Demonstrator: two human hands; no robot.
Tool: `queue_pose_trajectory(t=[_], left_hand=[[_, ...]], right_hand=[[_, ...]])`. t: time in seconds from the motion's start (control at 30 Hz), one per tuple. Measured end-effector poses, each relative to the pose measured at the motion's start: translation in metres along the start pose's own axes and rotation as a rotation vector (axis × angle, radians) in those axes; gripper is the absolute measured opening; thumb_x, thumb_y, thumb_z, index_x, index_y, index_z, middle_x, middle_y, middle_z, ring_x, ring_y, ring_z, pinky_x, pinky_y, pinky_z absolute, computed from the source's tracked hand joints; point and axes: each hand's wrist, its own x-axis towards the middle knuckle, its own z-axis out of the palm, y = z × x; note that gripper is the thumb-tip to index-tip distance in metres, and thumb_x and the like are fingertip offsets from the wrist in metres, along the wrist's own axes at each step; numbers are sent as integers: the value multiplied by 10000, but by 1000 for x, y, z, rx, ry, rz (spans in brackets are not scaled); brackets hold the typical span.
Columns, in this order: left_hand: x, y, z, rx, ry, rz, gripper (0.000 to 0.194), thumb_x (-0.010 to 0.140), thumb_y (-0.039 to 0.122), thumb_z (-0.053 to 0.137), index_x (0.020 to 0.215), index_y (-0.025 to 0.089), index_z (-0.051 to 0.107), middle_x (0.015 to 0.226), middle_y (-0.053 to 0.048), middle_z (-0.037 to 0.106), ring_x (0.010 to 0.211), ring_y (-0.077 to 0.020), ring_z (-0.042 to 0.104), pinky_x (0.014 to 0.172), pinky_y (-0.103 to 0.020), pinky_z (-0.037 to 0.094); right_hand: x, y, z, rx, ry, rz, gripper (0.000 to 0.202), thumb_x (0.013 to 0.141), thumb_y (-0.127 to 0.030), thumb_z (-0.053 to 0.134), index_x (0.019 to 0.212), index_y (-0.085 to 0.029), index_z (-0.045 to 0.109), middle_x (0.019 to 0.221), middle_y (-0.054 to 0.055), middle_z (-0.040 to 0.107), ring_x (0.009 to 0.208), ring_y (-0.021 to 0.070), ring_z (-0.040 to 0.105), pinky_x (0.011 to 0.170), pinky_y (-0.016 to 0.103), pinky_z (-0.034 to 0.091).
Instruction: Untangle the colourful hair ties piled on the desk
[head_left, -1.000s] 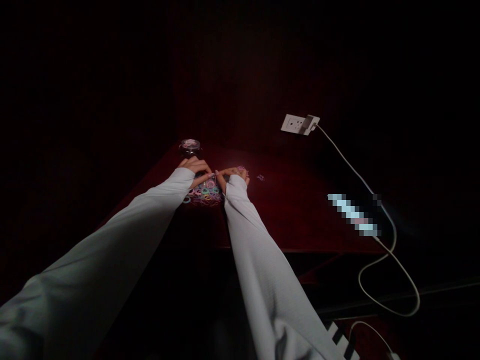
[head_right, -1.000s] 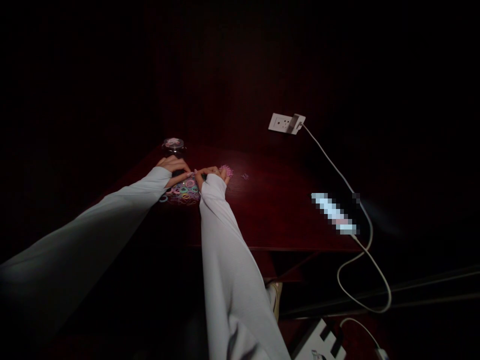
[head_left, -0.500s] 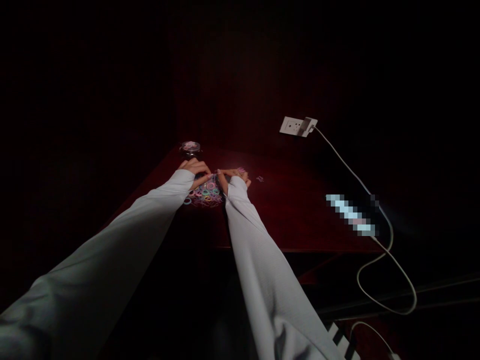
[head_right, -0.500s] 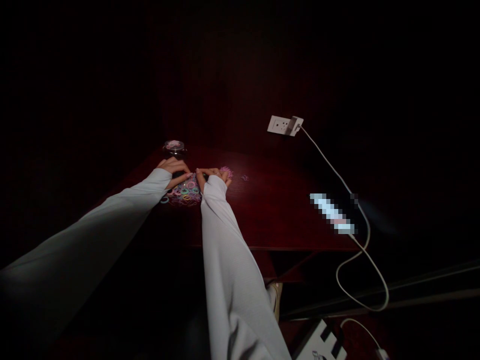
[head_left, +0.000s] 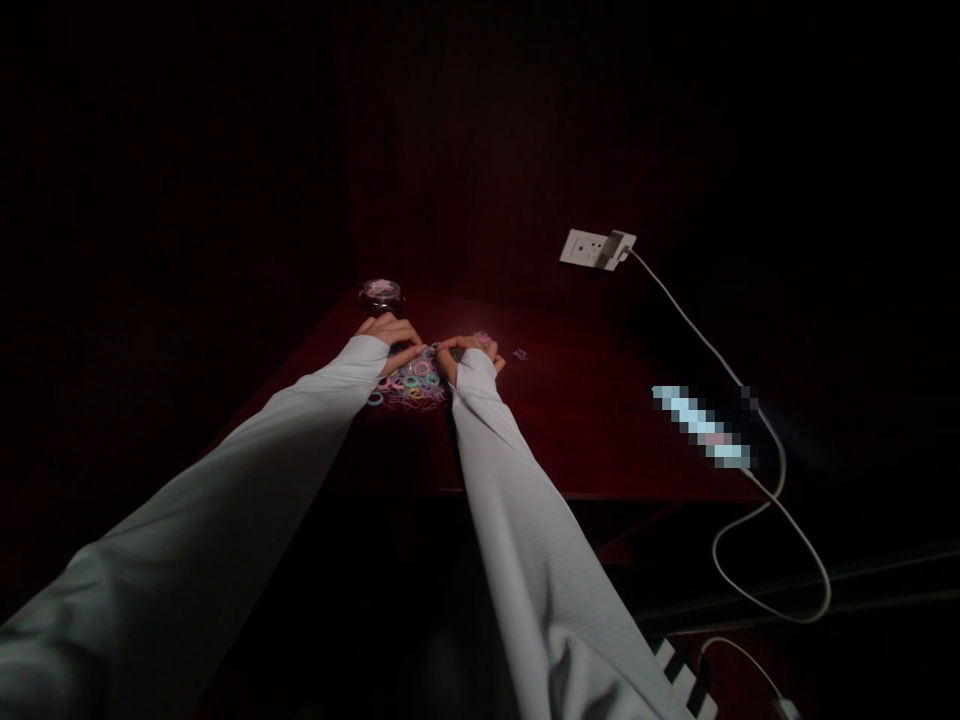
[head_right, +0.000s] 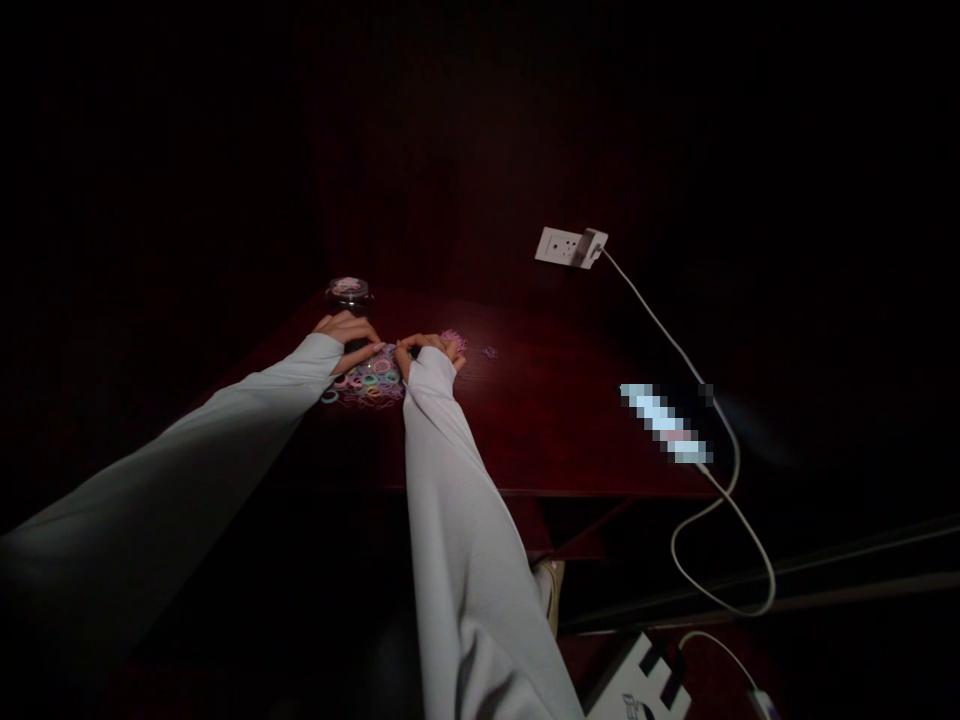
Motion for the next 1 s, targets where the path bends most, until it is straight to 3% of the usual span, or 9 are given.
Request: queue_pose_trajectory(t=[0.33,0.53,0.7,0.83,1.0], left_hand=[[1,1,-1,-15,45,-91,374,1069,486,492,979,225,744,1102,-75,757,1094,-285,548,1012,-467,356],[3,-5,4,-13,49,-74,346,1033,511,536,923,253,738,1073,-56,766,1087,-285,550,1000,-466,373],[3,-5,5,-18,33,-52,380,1015,558,523,952,275,768,1059,-68,776,1074,-313,575,997,-505,386],[1,-5,2,-30,23,-38,384,1015,573,509,987,298,775,1094,-61,785,1092,-322,577,1004,-516,396],[1,-4,2,-21,21,-45,355,1016,544,521,961,293,766,1109,-64,792,1101,-318,582,1000,-504,404]], right_hand=[[-4,1,-7,-115,-22,12,194,1006,-351,641,921,-264,792,1277,35,771,1321,328,491,1088,473,310],[-4,-3,-6,-85,11,63,265,1075,-388,577,1047,-290,822,1307,30,761,1323,298,503,1100,454,313],[-2,0,1,-20,-52,-83,227,1060,-479,635,1070,-374,835,1243,-16,770,1303,278,495,1103,447,290],[-1,4,6,-48,-35,-130,276,1070,-477,620,965,-328,828,1166,-4,764,1284,285,480,1069,439,284],[-2,7,9,-64,9,-118,261,1080,-417,599,971,-284,796,1200,15,749,1284,285,482,1060,433,286]])
